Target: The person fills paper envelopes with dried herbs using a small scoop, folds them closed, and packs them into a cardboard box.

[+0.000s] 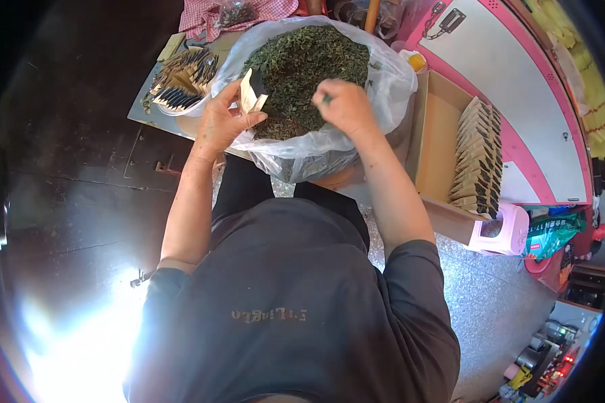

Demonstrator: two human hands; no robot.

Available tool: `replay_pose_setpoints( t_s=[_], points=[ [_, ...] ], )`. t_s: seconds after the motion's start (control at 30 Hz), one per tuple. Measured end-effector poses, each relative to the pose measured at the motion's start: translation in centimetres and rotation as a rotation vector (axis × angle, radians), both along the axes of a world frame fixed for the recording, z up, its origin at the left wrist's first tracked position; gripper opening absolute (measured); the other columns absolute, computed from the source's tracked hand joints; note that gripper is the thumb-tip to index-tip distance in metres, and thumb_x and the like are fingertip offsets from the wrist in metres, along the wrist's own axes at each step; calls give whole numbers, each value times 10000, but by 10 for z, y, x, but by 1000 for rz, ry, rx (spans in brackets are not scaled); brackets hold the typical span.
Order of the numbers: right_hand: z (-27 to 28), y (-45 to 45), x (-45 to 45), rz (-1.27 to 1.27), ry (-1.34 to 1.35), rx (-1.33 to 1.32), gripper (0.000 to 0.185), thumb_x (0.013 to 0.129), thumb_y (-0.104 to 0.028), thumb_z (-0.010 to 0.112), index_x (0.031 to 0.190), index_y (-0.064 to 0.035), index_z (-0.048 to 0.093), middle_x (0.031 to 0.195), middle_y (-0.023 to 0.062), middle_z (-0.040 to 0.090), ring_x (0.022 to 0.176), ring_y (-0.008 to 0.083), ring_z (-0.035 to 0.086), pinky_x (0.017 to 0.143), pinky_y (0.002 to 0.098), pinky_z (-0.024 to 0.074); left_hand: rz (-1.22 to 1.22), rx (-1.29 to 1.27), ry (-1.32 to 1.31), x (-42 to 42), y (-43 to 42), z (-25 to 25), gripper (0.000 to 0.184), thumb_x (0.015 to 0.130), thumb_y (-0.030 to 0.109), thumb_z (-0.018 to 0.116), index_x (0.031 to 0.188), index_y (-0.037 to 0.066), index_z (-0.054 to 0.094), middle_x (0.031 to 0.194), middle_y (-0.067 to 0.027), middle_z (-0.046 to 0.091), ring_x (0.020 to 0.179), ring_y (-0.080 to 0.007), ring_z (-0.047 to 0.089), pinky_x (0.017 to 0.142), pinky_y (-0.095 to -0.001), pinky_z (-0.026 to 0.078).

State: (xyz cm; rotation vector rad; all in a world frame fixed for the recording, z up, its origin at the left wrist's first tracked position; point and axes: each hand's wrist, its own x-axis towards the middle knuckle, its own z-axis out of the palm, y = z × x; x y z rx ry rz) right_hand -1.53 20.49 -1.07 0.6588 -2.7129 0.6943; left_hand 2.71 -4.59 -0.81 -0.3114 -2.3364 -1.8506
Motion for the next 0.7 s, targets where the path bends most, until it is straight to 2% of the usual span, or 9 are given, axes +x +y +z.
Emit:
replay_pose_setpoints(
  t_s=[0.03, 0.1, 0.2, 0.33, 0.43, 0.5, 0.53, 0.57, 0.7],
  points=[
    [1, 3, -3, -125, 9, -204, 154, 777, -109, 560, 886, -80, 666, 832, 143, 668, 773, 340, 636, 700, 382, 504, 4, 1, -5, 1, -1, 0, 666, 620, 149, 856, 1215, 47, 575, 965, -54, 660, 861, -130, 584, 800, -278, 473],
    [-3, 18, -21, -228, 56, -211, 183, 816, -197, 535, 835, -77, 673, 786, 133, 672, 734, 337, 644, 697, 380, 500, -29, -84, -59, 0, 0, 4, 703, 676, 84, 820, 1300, 32, 500, 1074, -37, 616, 1012, -125, 573, 889, -298, 480],
    [3, 25, -36, -365, 55, -243, 338, 853, -332, 471, 805, -60, 666, 749, 217, 634, 742, 417, 614, 685, 472, 483, -32, -52, -18, -3, 2, -3, 696, 676, 89, 822, 1293, 32, 508, 1069, -31, 614, 994, -120, 573, 885, -291, 479],
    [-5, 18, -51, -348, 26, -338, 299, 832, -292, 478, 807, -63, 668, 717, 163, 651, 738, 338, 648, 683, 410, 491, -20, -84, -15, -6, 2, -2, 683, 673, 93, 826, 1281, 33, 519, 1052, -24, 615, 972, -115, 573, 877, -285, 479],
    [-21, 3, -57, -396, 101, -142, 292, 835, -269, 476, 801, -37, 650, 687, 155, 649, 700, 326, 653, 673, 413, 492, -1, -56, 2, -7, 3, -9, 667, 623, 185, 854, 1208, 40, 567, 988, -93, 673, 908, -156, 611, 829, -294, 480],
    [-33, -10, -57, -254, -14, -219, 275, 838, -240, 477, 796, -19, 636, 645, 139, 643, 598, 282, 642, 593, 387, 493, -9, -70, 15, -9, 5, -12, 660, 625, 178, 850, 1204, 38, 565, 995, -95, 672, 913, -162, 613, 831, -297, 481],
    [-21, -20, -47, -247, -371, -446, 262, 840, -218, 483, 789, -14, 640, 599, 126, 625, 497, 213, 597, 505, 342, 469, -6, -67, 25, -9, 7, -6, 660, 625, 178, 850, 1204, 38, 565, 995, -95, 672, 913, -162, 613, 831, -297, 481],
    [-22, -23, -44, -247, -466, -592, 254, 846, -212, 484, 778, -20, 637, 583, 100, 609, 414, 150, 518, 418, 295, 416, -3, -106, 24, -4, 10, 2, 651, 628, 177, 847, 1199, 36, 565, 996, -94, 671, 913, -161, 612, 832, -296, 480],
    [-14, -16, -37, -286, -607, -914, 224, 855, -179, 486, 812, 4, 608, 572, 85, 566, 379, 115, 447, 349, 248, 334, -29, -181, 0, -4, 13, 10, 670, 639, 174, 848, 1221, 17, 556, 998, -79, 667, 906, -136, 595, 835, -294, 468]
  ],
)
